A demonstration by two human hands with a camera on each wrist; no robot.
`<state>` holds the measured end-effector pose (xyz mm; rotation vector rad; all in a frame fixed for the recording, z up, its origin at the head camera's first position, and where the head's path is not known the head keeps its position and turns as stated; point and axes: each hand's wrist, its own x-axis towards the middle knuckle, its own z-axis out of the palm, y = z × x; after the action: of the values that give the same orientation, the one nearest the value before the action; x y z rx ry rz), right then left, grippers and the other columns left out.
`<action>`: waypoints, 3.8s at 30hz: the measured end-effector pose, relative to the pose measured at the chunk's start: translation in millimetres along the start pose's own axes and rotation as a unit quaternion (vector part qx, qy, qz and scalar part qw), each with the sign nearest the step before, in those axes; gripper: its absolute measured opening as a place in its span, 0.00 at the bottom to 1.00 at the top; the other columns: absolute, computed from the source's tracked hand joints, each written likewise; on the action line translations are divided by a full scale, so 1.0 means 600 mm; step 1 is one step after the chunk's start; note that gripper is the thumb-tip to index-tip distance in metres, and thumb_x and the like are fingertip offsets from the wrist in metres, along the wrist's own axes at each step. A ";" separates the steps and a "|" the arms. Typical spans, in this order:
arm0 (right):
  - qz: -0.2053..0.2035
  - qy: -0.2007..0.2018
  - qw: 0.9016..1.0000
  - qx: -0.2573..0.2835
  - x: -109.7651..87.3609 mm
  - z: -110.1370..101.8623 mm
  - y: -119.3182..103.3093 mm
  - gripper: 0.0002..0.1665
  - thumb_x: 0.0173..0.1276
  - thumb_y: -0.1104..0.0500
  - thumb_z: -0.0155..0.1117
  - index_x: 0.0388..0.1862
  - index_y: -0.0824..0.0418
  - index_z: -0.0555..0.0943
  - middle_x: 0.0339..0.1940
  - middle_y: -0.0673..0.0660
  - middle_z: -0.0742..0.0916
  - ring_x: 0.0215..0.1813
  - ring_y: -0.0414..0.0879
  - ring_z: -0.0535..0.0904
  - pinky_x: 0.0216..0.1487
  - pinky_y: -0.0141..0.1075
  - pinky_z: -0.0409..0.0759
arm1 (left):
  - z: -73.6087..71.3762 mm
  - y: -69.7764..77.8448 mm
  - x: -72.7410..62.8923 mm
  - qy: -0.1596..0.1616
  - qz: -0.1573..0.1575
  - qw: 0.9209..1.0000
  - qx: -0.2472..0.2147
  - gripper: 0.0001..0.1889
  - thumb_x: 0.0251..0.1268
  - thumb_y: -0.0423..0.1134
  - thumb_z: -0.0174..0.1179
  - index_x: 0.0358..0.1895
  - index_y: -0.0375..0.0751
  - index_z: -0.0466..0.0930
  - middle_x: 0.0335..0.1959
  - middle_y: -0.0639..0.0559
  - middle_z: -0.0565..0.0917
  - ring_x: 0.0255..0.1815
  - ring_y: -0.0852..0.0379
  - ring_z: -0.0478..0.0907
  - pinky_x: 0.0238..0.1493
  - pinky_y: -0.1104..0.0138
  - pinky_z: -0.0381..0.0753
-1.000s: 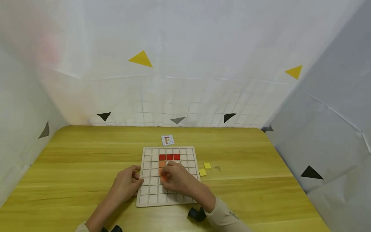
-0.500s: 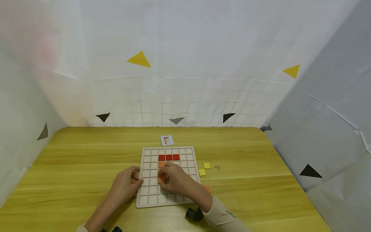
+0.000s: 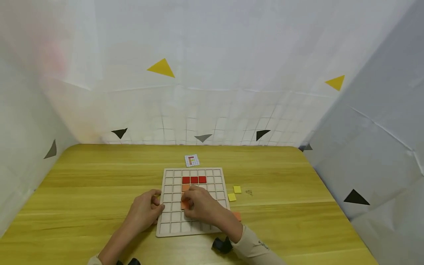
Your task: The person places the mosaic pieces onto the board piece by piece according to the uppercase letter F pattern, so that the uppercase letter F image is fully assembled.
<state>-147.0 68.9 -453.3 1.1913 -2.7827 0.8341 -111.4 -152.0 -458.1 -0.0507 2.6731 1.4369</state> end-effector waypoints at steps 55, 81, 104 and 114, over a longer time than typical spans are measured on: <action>0.038 0.038 0.999 0.001 -0.085 -0.067 0.044 0.14 0.56 0.64 0.72 0.43 0.63 0.86 0.38 0.54 0.83 0.36 0.47 0.80 0.36 0.30 0.80 | -0.001 -0.003 0.001 0.002 0.000 1.000 -0.004 0.25 0.59 0.26 0.67 0.62 0.28 0.75 0.35 0.47 0.79 0.28 0.57 0.81 0.17 0.66 0.82; 0.061 0.051 0.996 -0.028 -0.148 -0.090 0.068 0.15 0.56 0.62 0.77 0.43 0.63 0.86 0.38 0.53 0.82 0.36 0.46 0.79 0.35 0.31 0.80 | 0.003 0.002 0.001 -0.002 -0.003 1.000 0.005 0.25 0.59 0.26 0.66 0.62 0.27 0.74 0.34 0.47 0.79 0.27 0.58 0.81 0.17 0.66 0.82; 0.062 0.035 0.997 -0.031 -0.188 -0.103 0.093 0.16 0.53 0.60 0.76 0.41 0.60 0.86 0.37 0.50 0.82 0.36 0.43 0.78 0.36 0.32 0.79 | 0.001 -0.002 0.001 -0.002 0.003 1.000 0.001 0.25 0.60 0.27 0.67 0.62 0.28 0.75 0.35 0.46 0.79 0.27 0.57 0.81 0.17 0.66 0.82; 0.074 0.024 0.996 -0.032 -0.201 -0.103 0.099 0.13 0.54 0.59 0.74 0.41 0.56 0.86 0.34 0.47 0.80 0.35 0.43 0.75 0.35 0.29 0.77 | 0.002 -0.003 0.003 -0.001 0.003 1.000 0.005 0.25 0.60 0.27 0.67 0.62 0.28 0.74 0.35 0.46 0.79 0.28 0.57 0.81 0.17 0.66 0.82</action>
<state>-113.3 212.9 -452.9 0.9541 -2.8624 0.7640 -112.7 -152.3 -460.4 -0.0390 2.6806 1.4247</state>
